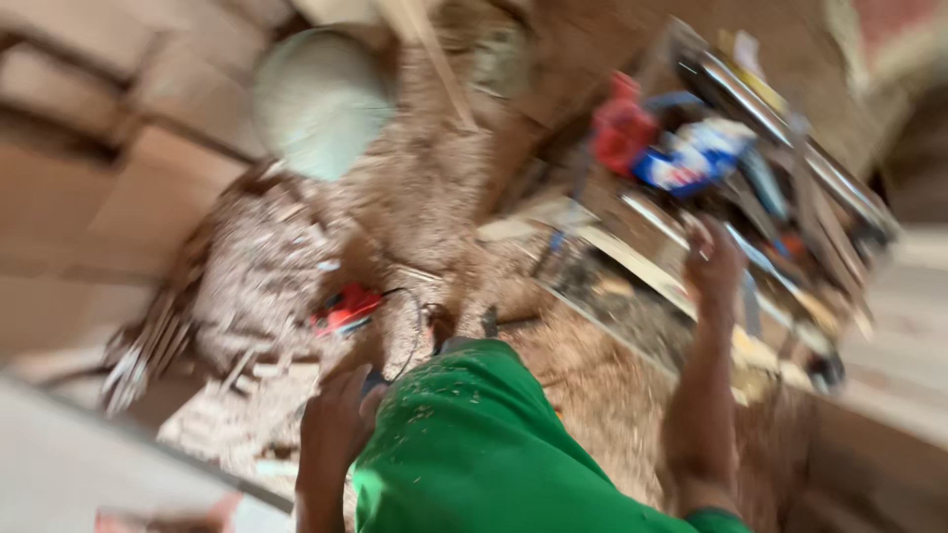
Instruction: The person applies a reddish filler paste into the grooves of a wooden panel using a putty knife and a small container. They spread the filler across the surface and into the recessed lines, then smooth it with their hand and the tool.
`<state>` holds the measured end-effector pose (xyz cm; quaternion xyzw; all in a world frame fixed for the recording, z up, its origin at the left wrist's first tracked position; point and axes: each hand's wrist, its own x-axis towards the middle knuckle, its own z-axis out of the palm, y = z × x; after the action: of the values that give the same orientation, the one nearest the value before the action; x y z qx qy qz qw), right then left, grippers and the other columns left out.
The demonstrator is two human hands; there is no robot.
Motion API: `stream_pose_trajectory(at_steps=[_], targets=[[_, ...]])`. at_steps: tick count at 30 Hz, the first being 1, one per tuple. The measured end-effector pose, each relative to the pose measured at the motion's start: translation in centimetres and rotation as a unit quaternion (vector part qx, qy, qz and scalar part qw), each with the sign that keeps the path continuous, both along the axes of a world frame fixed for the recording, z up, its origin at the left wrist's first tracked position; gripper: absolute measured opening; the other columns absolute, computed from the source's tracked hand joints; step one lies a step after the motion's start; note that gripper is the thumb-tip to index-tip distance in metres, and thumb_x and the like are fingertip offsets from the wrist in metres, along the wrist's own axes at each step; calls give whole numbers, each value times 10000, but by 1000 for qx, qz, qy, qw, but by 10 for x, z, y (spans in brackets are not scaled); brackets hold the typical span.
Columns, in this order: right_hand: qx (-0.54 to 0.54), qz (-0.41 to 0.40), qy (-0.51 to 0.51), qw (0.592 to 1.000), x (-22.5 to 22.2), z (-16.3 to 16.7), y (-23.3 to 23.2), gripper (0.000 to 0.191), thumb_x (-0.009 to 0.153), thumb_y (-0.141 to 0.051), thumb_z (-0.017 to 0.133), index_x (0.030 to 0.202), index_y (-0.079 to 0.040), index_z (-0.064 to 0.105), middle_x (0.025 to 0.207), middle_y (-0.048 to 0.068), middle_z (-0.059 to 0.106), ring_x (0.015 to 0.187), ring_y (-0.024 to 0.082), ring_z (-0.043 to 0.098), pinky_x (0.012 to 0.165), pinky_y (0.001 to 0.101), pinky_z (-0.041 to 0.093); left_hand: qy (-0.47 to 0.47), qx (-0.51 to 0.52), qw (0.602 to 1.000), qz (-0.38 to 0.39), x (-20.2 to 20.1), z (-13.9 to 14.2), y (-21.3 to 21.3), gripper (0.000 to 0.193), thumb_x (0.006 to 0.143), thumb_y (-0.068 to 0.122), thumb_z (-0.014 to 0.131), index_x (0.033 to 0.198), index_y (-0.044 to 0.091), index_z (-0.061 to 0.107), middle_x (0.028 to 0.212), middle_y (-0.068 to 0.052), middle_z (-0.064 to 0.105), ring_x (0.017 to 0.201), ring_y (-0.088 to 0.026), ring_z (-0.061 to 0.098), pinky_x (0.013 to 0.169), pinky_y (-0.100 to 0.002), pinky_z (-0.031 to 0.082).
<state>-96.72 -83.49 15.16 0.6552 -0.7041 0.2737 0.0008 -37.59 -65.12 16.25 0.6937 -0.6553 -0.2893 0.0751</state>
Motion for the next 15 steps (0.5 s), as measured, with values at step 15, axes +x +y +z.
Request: stream_pose_trajectory(at_steps=[15], targets=[[106, 41, 68, 991, 182, 47, -118, 457, 872, -46, 567, 1299, -71, 726, 1056, 172, 744, 908, 306, 707, 832, 408, 559, 6, 62, 988, 139, 34, 15, 46, 357, 988, 380, 600, 1135, 65, 678, 1089, -202, 705, 1000, -360, 697, 940, -544, 512]])
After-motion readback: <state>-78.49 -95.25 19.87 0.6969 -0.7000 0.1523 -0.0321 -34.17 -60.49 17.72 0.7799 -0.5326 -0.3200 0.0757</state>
